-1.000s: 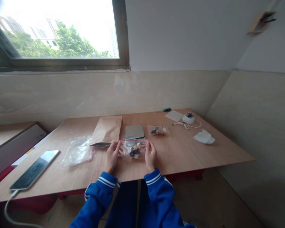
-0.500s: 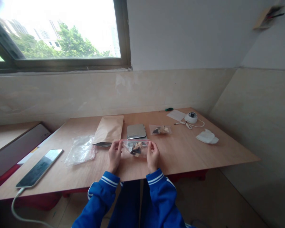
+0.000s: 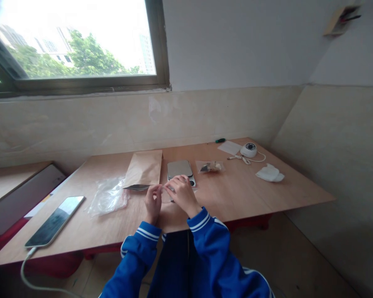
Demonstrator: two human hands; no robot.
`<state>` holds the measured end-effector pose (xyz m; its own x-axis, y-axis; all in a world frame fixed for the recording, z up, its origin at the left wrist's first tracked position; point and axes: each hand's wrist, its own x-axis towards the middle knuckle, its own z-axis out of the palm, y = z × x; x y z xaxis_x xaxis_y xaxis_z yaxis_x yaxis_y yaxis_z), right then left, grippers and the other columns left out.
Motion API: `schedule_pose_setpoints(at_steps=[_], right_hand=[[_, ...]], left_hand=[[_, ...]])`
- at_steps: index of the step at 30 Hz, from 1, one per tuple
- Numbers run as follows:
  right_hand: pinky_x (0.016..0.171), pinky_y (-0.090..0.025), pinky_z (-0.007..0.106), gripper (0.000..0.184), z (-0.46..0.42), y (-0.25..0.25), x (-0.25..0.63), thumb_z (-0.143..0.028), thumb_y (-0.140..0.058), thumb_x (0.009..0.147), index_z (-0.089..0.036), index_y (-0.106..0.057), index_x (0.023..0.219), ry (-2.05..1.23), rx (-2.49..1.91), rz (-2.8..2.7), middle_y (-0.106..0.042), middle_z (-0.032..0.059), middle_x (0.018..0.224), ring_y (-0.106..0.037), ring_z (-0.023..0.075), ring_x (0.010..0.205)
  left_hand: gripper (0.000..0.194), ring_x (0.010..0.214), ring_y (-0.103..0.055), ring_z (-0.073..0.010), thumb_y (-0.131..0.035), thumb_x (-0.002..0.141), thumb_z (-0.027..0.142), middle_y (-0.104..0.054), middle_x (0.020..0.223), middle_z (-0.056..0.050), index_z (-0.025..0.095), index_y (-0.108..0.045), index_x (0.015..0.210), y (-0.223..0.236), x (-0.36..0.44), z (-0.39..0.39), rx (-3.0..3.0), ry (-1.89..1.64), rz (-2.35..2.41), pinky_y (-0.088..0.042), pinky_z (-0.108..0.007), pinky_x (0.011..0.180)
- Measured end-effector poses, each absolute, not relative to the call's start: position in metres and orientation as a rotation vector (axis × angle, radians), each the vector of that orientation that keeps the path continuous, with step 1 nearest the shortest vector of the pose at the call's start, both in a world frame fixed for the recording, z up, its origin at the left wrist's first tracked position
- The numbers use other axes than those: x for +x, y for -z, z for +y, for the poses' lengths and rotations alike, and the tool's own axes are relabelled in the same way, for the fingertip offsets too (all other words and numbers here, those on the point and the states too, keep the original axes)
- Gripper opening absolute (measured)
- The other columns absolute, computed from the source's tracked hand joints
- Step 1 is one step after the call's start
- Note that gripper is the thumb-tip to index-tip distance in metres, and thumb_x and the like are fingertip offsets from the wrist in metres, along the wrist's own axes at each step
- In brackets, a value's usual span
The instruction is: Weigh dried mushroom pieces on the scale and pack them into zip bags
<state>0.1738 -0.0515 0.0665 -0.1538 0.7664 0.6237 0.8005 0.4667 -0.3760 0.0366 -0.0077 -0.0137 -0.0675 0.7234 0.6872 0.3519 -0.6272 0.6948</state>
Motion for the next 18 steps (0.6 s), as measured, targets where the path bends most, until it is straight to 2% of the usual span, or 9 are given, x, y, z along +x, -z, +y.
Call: schedule_pose_setpoints(at_steps=[3,9,12,15,18], right_hand=[[0.089,-0.033,0.036,0.016,-0.046,-0.068,0.172,-0.019,-0.057,0.089,-0.022,-0.066,0.077,0.051,-1.312,-1.948,-0.070,0.0004,0.078,-0.059,0.0187,0.086],[0.083,-0.035,0.033,0.022,-0.043,-0.058,0.167,-0.006,-0.057,0.084,-0.021,-0.066,0.071,0.079,-1.352,-1.895,-0.068,0.0007,0.072,-0.058,0.0176,0.079],[0.083,-0.036,0.034,0.020,-0.044,-0.061,0.165,-0.011,-0.057,0.086,-0.022,-0.067,0.072,0.070,-1.341,-1.917,-0.069,0.0007,0.074,-0.058,0.0187,0.081],[0.085,-0.036,0.034,0.008,-0.048,-0.069,0.165,-0.021,-0.060,0.088,-0.023,-0.068,0.087,0.027,-1.316,-1.949,-0.071,0.0010,0.081,-0.059,0.0198,0.085],[0.085,-0.038,0.034,0.009,-0.051,-0.074,0.166,-0.026,-0.062,0.087,-0.022,-0.066,0.093,0.008,-1.339,-1.898,-0.070,0.0015,0.081,-0.059,0.0201,0.084]], left_hand=[[0.018,0.063,-0.060,-0.0105,-0.046,0.090,0.035,-0.065,0.081,-0.003,0.019,-0.055,0.090,0.012,0.036,-0.010,1.905,-1.730,1.166,-0.049,-0.022,0.057],[0.017,0.059,-0.058,-0.0101,-0.047,0.088,0.035,-0.064,0.082,-0.004,0.019,-0.050,0.091,0.006,0.037,-0.016,1.954,-1.677,1.083,-0.046,-0.022,0.054],[0.014,0.058,-0.058,-0.0098,-0.046,0.089,0.032,-0.064,0.084,-0.004,0.019,-0.049,0.093,0.008,0.037,-0.015,1.934,-1.704,1.109,-0.046,-0.022,0.055],[0.014,0.064,-0.060,-0.0114,-0.046,0.090,0.031,-0.063,0.085,-0.003,0.019,-0.049,0.096,0.013,0.036,-0.012,1.893,-1.740,1.103,-0.047,-0.024,0.060],[0.013,0.071,-0.061,-0.0128,-0.042,0.091,0.031,-0.062,0.088,-0.004,0.020,-0.048,0.097,0.016,0.036,-0.010,1.875,-1.739,1.059,-0.048,-0.026,0.064]])
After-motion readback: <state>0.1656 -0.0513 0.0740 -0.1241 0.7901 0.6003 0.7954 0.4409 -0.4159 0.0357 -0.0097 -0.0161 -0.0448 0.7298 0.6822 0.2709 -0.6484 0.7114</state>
